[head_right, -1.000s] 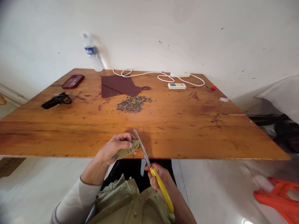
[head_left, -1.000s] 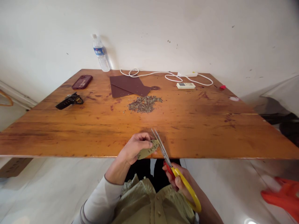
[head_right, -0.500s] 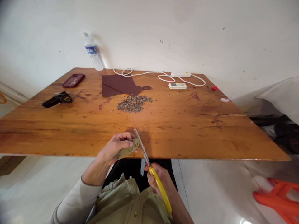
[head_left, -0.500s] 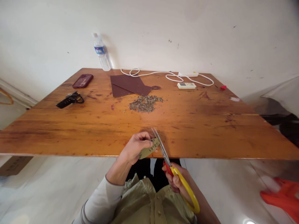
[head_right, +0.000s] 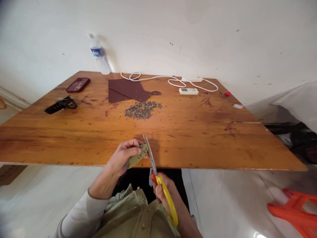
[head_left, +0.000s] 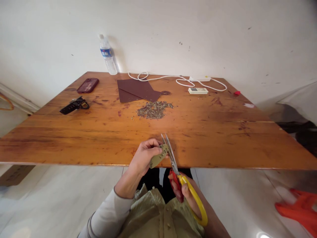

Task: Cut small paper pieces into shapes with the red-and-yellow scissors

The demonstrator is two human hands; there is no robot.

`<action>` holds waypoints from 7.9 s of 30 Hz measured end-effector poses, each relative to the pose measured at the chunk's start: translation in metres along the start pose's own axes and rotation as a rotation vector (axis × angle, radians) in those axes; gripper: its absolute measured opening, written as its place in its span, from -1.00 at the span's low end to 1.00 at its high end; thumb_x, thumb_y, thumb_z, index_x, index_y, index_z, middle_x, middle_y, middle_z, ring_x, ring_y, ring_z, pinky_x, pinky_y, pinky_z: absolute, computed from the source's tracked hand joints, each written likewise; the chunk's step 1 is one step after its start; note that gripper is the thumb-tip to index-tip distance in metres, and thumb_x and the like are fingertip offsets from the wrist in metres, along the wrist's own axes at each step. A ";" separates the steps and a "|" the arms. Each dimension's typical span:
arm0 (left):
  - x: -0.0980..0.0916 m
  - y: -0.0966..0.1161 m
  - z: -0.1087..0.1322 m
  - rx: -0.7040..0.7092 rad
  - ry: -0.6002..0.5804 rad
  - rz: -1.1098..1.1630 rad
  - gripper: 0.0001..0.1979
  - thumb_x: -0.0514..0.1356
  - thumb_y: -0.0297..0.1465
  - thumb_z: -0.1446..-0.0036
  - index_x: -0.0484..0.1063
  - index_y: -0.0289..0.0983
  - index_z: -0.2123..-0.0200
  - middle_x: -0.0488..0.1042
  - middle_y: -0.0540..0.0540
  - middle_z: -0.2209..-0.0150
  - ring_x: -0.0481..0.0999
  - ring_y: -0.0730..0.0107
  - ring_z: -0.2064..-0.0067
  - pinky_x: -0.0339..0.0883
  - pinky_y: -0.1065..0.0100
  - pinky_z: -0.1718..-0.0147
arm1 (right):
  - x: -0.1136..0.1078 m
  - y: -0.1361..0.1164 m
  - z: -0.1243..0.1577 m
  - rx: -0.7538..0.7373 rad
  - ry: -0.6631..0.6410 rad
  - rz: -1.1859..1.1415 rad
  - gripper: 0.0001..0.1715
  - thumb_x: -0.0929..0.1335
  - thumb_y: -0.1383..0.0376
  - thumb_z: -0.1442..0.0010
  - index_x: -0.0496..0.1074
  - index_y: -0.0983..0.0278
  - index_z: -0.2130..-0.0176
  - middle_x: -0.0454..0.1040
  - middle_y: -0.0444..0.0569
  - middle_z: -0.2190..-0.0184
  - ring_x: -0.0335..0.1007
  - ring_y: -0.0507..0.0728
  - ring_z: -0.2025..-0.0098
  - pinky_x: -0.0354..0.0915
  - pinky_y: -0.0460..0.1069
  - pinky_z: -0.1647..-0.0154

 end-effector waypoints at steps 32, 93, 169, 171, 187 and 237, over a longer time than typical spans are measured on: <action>-0.002 0.000 0.003 0.047 0.039 0.001 -0.72 0.43 -0.38 0.27 0.35 -0.27 0.66 0.51 0.01 0.53 0.52 0.44 0.51 0.41 0.40 0.43 | 0.011 -0.003 -0.001 0.039 0.011 -0.087 -0.16 0.39 -0.43 -0.04 0.41 0.26 0.24 0.25 -0.20 0.48 0.01 -0.05 0.57 0.03 -0.09 0.59; -0.001 -0.001 0.000 0.041 -0.013 -0.059 -0.74 0.43 -0.44 0.30 0.35 -0.30 0.66 0.48 0.00 0.42 0.53 0.42 0.46 0.40 0.36 0.41 | -0.004 -0.012 0.001 0.075 -0.016 0.110 -0.08 0.35 -0.49 0.01 0.44 0.25 0.19 0.14 -0.23 0.52 -0.12 -0.05 0.60 -0.08 -0.06 0.62; -0.002 -0.001 0.001 0.019 0.069 0.015 -0.77 0.43 -0.48 0.33 0.39 -0.30 0.65 0.58 -0.06 0.49 0.55 0.40 0.42 0.49 0.31 0.27 | 0.006 0.000 0.002 0.070 0.028 -0.046 -0.10 0.35 -0.46 -0.06 0.45 0.29 0.18 0.18 -0.21 0.50 -0.06 -0.05 0.58 -0.07 -0.08 0.59; -0.002 -0.001 0.001 0.019 0.069 0.006 -0.76 0.43 -0.48 0.32 0.39 -0.30 0.65 0.59 -0.06 0.48 0.55 0.41 0.43 0.47 0.33 0.29 | 0.004 0.002 0.003 0.078 0.038 -0.037 -0.12 0.35 -0.45 -0.06 0.44 0.29 0.20 0.16 -0.23 0.51 -0.09 -0.05 0.58 -0.10 -0.09 0.60; -0.005 -0.005 -0.001 -0.033 0.026 0.000 -0.76 0.44 -0.49 0.31 0.41 -0.30 0.60 0.58 -0.07 0.44 0.56 0.40 0.40 0.50 0.30 0.27 | 0.001 -0.008 0.002 0.064 -0.005 0.016 -0.12 0.34 -0.47 -0.04 0.44 0.25 0.18 0.14 -0.23 0.51 -0.09 -0.03 0.59 -0.05 -0.06 0.60; -0.002 -0.003 0.002 -0.065 0.068 0.043 -0.77 0.43 -0.50 0.43 0.41 -0.31 0.67 0.57 -0.05 0.50 0.53 0.44 0.48 0.48 0.38 0.38 | -0.011 0.008 0.009 0.180 0.000 -0.021 -0.17 0.46 -0.40 0.03 0.39 0.25 0.22 0.03 -0.37 0.61 -0.31 -0.13 0.66 -0.23 -0.14 0.71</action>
Point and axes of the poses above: each hand's wrist, its own z-axis away from the middle knuckle, its own x-axis out of the palm, y = z × x, the point moved 9 cm from there along -z, towards the middle knuckle
